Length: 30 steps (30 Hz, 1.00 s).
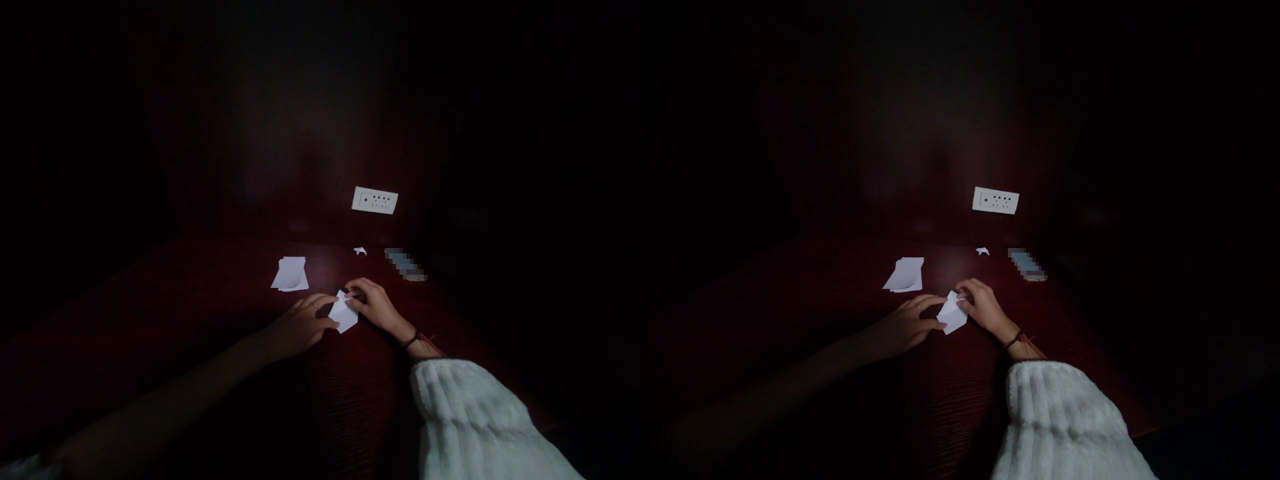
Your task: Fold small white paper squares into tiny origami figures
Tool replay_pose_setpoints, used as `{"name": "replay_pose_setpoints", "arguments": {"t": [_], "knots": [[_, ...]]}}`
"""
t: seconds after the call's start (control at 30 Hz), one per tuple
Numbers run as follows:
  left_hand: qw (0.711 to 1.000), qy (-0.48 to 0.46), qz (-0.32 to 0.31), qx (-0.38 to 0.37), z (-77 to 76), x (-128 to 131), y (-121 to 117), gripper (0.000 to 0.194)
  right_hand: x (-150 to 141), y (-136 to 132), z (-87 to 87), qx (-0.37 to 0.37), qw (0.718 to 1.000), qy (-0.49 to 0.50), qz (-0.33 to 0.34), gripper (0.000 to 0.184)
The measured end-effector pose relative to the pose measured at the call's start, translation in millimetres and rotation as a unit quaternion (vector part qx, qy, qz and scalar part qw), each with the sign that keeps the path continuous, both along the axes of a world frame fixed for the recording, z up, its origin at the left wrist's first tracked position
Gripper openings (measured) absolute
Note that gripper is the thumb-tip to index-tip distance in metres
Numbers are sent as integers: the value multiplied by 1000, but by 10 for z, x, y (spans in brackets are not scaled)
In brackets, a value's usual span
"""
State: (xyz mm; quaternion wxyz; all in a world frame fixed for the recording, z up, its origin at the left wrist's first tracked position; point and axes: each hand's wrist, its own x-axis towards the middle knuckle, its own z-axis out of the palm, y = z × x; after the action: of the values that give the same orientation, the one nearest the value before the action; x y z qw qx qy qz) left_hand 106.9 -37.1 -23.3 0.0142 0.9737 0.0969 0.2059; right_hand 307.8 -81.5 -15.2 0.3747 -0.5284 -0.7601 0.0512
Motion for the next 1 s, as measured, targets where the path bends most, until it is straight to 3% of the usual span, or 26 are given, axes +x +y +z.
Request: {"name": "replay_pose_setpoints", "arguments": {"t": [0.17,0.3,0.4,0.53,0.63,0.7,0.83,1.0], "knots": [[1000,15,0,-5,-64,-10,45,34,43,13,-26,-26,996,-66,44,19],[1000,10,8,-3,-116,-4,85,34,125,25,-52,-66,996,-51,-26,22],[1000,0,18,3,-143,1,101,37,132,29,-58,-128,985,79,-83,35],[1000,6,22,3,-155,-1,105,41,2,2,-20,-215,922,312,-83,46],[1000,8,26,-7,-137,-7,93,42,-84,-6,-10,-236,893,377,-65,49],[999,5,32,-12,-125,-9,84,42,-90,7,-28,-215,907,353,-79,54],[999,0,47,-16,-141,-6,85,42,-47,18,-68,-125,964,199,-126,60],[999,8,43,-8,-168,-3,95,42,-65,-42,-45,-99,984,102,-111,59]]}}
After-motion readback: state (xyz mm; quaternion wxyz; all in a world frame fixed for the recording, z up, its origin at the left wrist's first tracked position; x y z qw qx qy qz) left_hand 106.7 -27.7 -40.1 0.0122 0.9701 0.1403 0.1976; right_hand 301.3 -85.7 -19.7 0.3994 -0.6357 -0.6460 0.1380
